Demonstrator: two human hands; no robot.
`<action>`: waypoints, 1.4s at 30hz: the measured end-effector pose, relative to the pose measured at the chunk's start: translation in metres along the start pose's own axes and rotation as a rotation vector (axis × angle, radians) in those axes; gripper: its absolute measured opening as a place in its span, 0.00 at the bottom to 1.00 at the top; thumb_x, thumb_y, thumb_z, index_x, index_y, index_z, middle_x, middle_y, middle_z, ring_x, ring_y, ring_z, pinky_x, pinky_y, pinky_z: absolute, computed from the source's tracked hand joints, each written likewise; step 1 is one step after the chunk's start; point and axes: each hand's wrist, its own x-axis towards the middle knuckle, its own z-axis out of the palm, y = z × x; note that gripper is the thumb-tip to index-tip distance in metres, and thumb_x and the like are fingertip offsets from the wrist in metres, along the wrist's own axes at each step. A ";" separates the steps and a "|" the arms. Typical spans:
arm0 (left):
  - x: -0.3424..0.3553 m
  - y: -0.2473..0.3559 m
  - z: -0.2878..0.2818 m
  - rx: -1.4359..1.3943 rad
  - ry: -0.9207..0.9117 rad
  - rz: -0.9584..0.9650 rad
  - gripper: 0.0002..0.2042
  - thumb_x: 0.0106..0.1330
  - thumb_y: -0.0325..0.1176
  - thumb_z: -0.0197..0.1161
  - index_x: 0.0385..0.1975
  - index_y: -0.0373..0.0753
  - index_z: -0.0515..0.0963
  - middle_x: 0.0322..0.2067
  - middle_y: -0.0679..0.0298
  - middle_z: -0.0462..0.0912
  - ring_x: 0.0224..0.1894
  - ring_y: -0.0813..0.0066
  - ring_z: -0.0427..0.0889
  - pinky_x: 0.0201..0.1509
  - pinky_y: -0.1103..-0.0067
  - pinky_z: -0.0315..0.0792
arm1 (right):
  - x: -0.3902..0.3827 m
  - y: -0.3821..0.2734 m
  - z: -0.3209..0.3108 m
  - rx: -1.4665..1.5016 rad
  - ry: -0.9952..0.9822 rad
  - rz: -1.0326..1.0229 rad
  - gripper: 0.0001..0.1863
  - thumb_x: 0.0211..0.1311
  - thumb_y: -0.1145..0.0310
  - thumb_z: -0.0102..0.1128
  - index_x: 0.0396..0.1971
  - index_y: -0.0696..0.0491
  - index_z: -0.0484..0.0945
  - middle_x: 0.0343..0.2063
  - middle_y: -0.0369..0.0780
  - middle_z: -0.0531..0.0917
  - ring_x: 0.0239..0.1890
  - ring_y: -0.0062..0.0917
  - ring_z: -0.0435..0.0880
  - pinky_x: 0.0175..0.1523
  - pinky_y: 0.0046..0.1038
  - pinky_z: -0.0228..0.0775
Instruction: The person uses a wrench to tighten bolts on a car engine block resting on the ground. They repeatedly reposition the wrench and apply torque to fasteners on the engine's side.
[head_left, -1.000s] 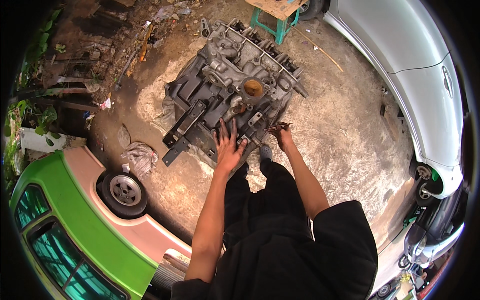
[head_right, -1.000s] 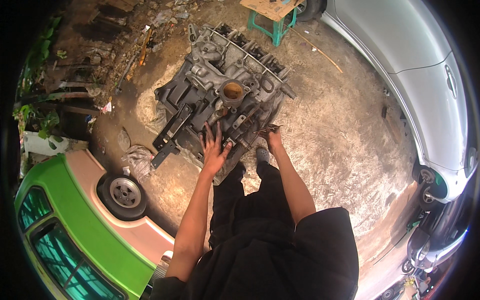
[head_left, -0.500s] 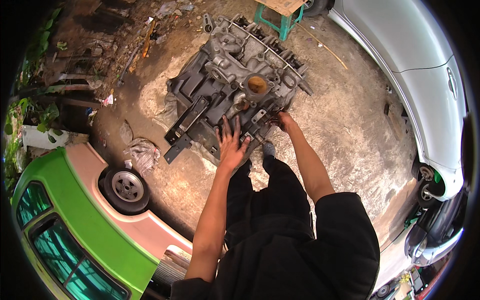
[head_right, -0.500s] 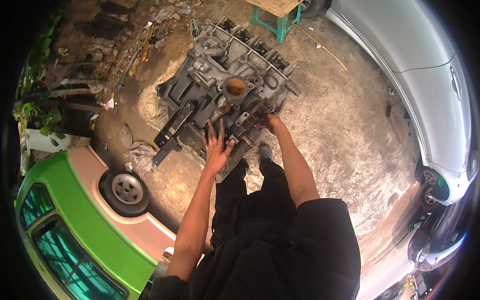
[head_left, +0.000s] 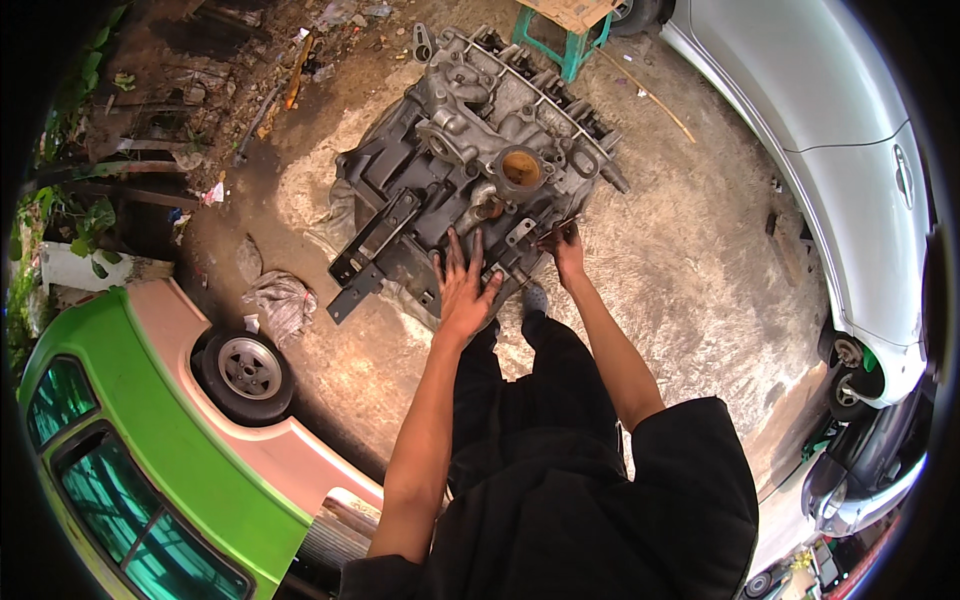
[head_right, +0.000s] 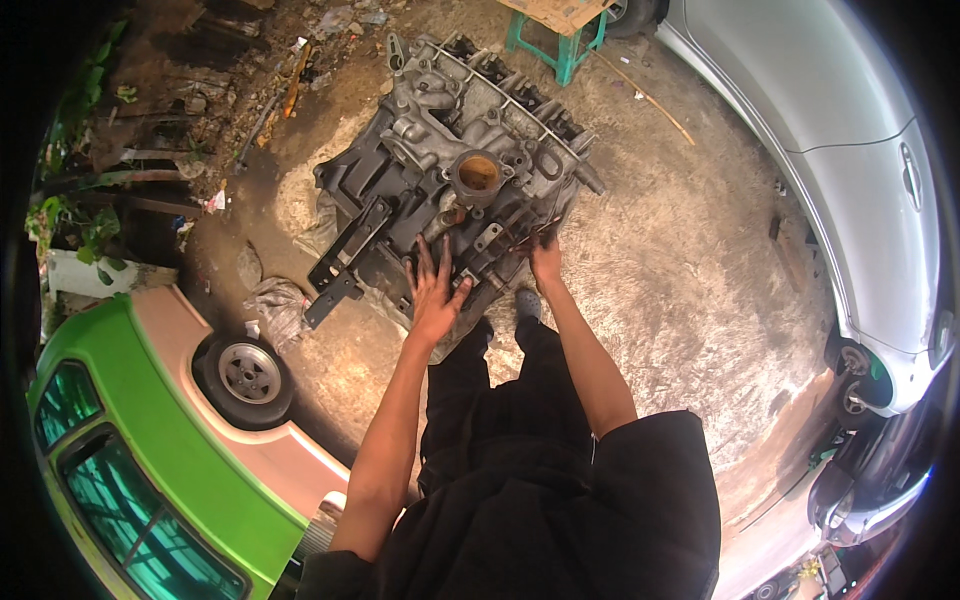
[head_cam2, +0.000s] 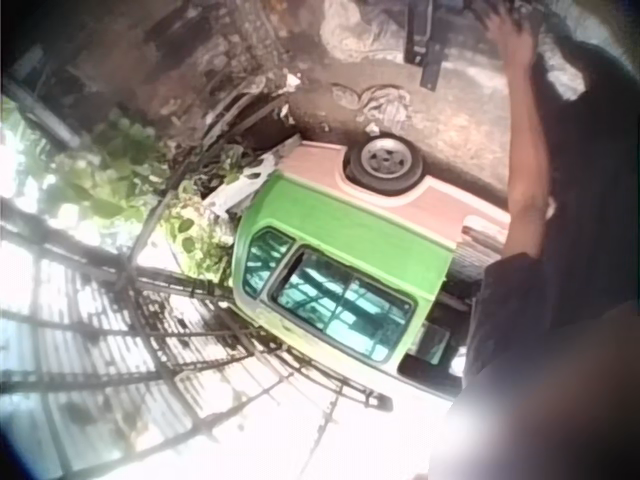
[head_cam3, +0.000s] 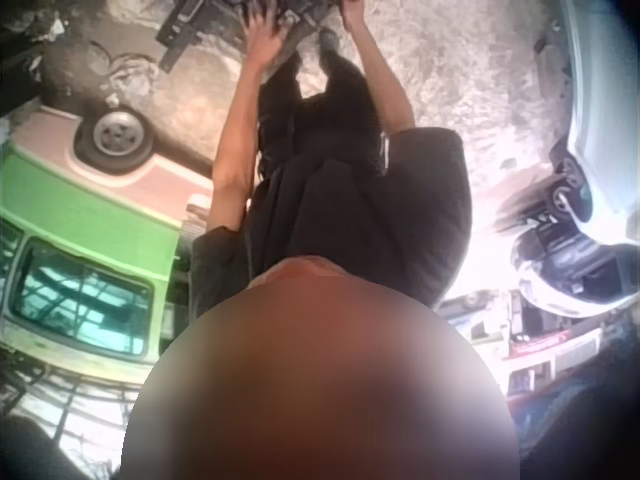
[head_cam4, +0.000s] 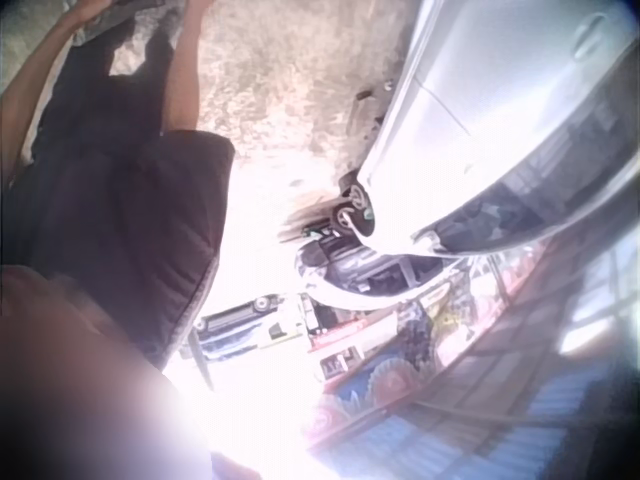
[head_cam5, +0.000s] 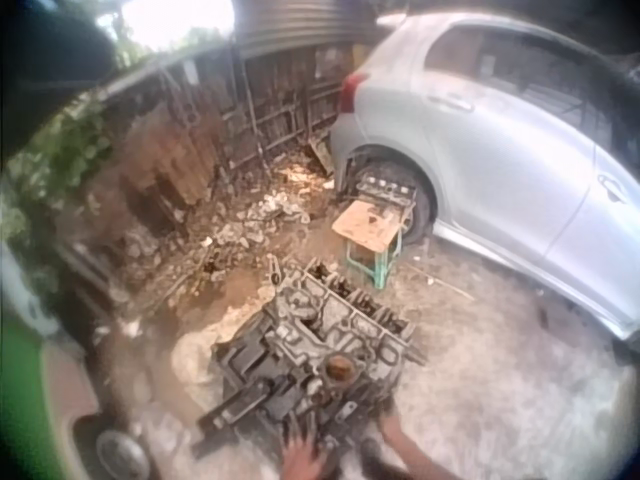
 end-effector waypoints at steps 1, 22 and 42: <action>0.000 0.000 0.000 -0.003 0.003 0.000 0.37 0.70 0.50 0.54 0.75 0.59 0.44 0.76 0.52 0.31 0.76 0.49 0.45 0.77 0.58 0.30 | -0.009 0.001 0.004 -0.115 -0.009 -0.125 0.14 0.73 0.69 0.51 0.51 0.61 0.67 0.39 0.47 0.79 0.34 0.35 0.85 0.39 0.32 0.80; 0.000 -0.003 0.002 0.006 0.001 0.019 0.37 0.69 0.53 0.53 0.75 0.59 0.44 0.75 0.49 0.32 0.75 0.47 0.45 0.77 0.56 0.31 | -0.047 0.007 -0.017 -0.350 -0.021 -0.282 0.06 0.74 0.77 0.42 0.47 0.59 0.63 0.38 0.52 0.79 0.30 0.39 0.85 0.39 0.34 0.80; 0.002 0.000 -0.002 -0.010 -0.051 -0.024 0.37 0.69 0.53 0.54 0.75 0.59 0.45 0.75 0.49 0.32 0.76 0.50 0.41 0.77 0.56 0.29 | 0.049 0.006 -0.025 0.047 -0.166 0.489 0.13 0.66 0.69 0.48 0.46 0.61 0.72 0.36 0.48 0.82 0.37 0.40 0.84 0.42 0.37 0.80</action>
